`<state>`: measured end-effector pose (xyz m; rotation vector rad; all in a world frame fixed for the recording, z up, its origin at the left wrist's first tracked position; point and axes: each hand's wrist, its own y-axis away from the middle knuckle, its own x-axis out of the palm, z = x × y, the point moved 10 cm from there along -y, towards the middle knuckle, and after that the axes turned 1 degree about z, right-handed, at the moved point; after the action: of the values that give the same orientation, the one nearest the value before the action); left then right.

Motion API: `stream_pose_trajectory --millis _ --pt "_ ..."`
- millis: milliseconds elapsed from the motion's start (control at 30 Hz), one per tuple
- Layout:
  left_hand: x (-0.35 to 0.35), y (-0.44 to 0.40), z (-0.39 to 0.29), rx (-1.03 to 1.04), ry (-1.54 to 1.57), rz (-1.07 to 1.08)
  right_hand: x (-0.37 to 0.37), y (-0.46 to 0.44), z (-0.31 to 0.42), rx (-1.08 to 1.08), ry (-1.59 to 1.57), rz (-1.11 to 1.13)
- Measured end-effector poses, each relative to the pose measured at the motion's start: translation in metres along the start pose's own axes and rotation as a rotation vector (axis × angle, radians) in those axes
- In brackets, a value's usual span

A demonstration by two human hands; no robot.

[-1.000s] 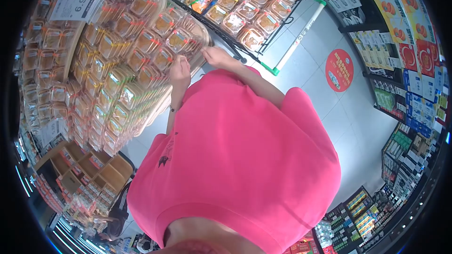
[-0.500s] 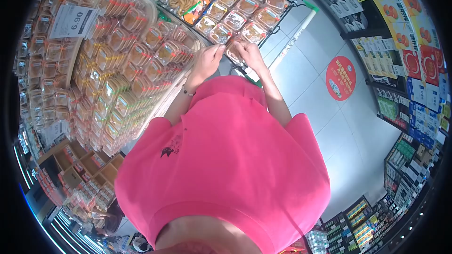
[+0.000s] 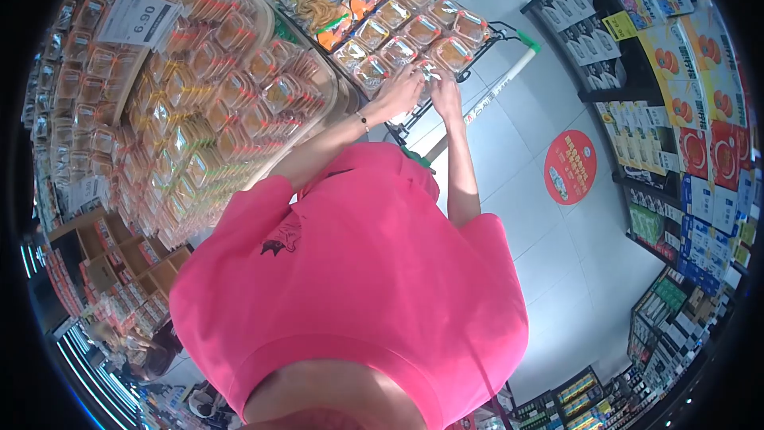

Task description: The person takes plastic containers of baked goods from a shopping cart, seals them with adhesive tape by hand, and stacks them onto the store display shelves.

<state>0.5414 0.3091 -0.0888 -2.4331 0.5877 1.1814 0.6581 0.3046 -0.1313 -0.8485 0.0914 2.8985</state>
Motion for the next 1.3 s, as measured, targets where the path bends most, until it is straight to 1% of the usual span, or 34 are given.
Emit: stream_pose_trajectory --millis 33,67,133,167,200,233,267,333,400,467,500,567,600,667,700,733,800,867,933,1000,1067,1133,1167,1200,1267,1300 --pt "0.01 -0.002 0.0 0.029 -0.014 0.051 0.001 -0.002 -0.001 -0.027 0.041 -0.007" --pt "0.016 -0.002 0.003 0.018 -0.013 0.042 0.001 -0.004 -0.002 -0.053 0.083 -0.014" --pt "0.027 -0.003 0.005 -0.032 -0.084 0.111 0.008 -0.009 -0.008 -0.06 0.092 0.047" --pt "0.031 -0.003 0.006 0.0 -0.133 0.048 0.011 -0.009 -0.012 -0.06 0.128 0.068" --pt "0.032 -0.004 0.005 -0.009 -0.131 0.039 0.013 -0.009 -0.012 -0.06 0.164 0.088" --pt "0.043 -0.004 0.014 -0.104 -0.169 0.133 0.013 -0.009 -0.011 -0.068 0.168 0.097" --pt "0.052 -0.002 0.023 -0.201 -0.206 0.227 0.017 -0.008 -0.017 -0.013 0.198 0.14" --pt "0.059 -0.001 0.024 -0.207 -0.226 0.222 0.029 -0.007 -0.036 0.099 0.257 0.225" --pt "0.06 0.003 0.024 -0.214 -0.247 0.225 0.037 -0.007 -0.044 0.056 0.253 0.216" --pt "0.056 0.004 0.018 -0.207 -0.226 0.218 0.037 -0.008 -0.048 0.004 0.311 0.156" --pt "0.059 0.003 0.019 -0.219 -0.228 0.223 0.038 -0.006 -0.042 0.001 0.314 0.164" --pt "0.063 0.0 0.021 -0.239 -0.223 0.214 0.031 -0.003 -0.027 -0.012 0.414 0.088" --pt "0.064 -0.001 0.022 -0.255 -0.222 0.207 0.033 -0.002 -0.027 -0.023 0.414 0.099" --pt "0.07 -0.003 0.025 -0.279 -0.315 0.209 0.032 -0.002 -0.034 0.034 0.398 0.057" --pt "0.073 -0.005 0.027 -0.285 -0.336 0.195 0.034 -0.004 -0.037 0.024 0.398 0.083" --pt "0.074 -0.006 0.028 -0.294 -0.355 0.179 0.038 -0.006 -0.043 0.064 0.401 0.117" --pt "0.073 -0.008 0.026 -0.271 -0.369 0.163 0.039 -0.006 -0.048 0.087 0.385 0.117" --pt "0.075 -0.009 0.029 -0.267 -0.386 0.107 0.04 -0.007 -0.045 0.057 0.386 0.139" --pt "0.074 -0.01 0.03 -0.293 -0.384 0.102 0.038 -0.012 -0.045 0.036 0.389 0.149" --pt "0.073 -0.012 0.031 -0.306 -0.339 0.065 0.042 -0.014 -0.047 0.022 0.415 0.249" --pt "0.061 -0.011 0.03 -0.301 -0.38 0.003 0.039 -0.014 -0.044 -0.002 0.447 0.229" --pt "0.057 -0.01 0.036 -0.313 -0.163 -0.011 0.04 -0.015 -0.039 -0.073 0.443 0.239" --pt "0.059 -0.012 0.039 -0.32 -0.163 0.04 0.04 -0.015 -0.039 -0.089 0.446 0.239" --pt "0.051 -0.014 0.038 -0.326 -0.167 0.027 0.039 -0.012 -0.03 -0.104 0.447 0.241" --pt "0.043 -0.017 0.034 -0.321 -0.161 0.073 0.031 -0.007 -0.008 -0.165 0.328 0.179" --pt "0.034 -0.019 0.03 -0.282 -0.188 -0.004 0.033 -0.009 -0.009 -0.151 0.321 0.211"
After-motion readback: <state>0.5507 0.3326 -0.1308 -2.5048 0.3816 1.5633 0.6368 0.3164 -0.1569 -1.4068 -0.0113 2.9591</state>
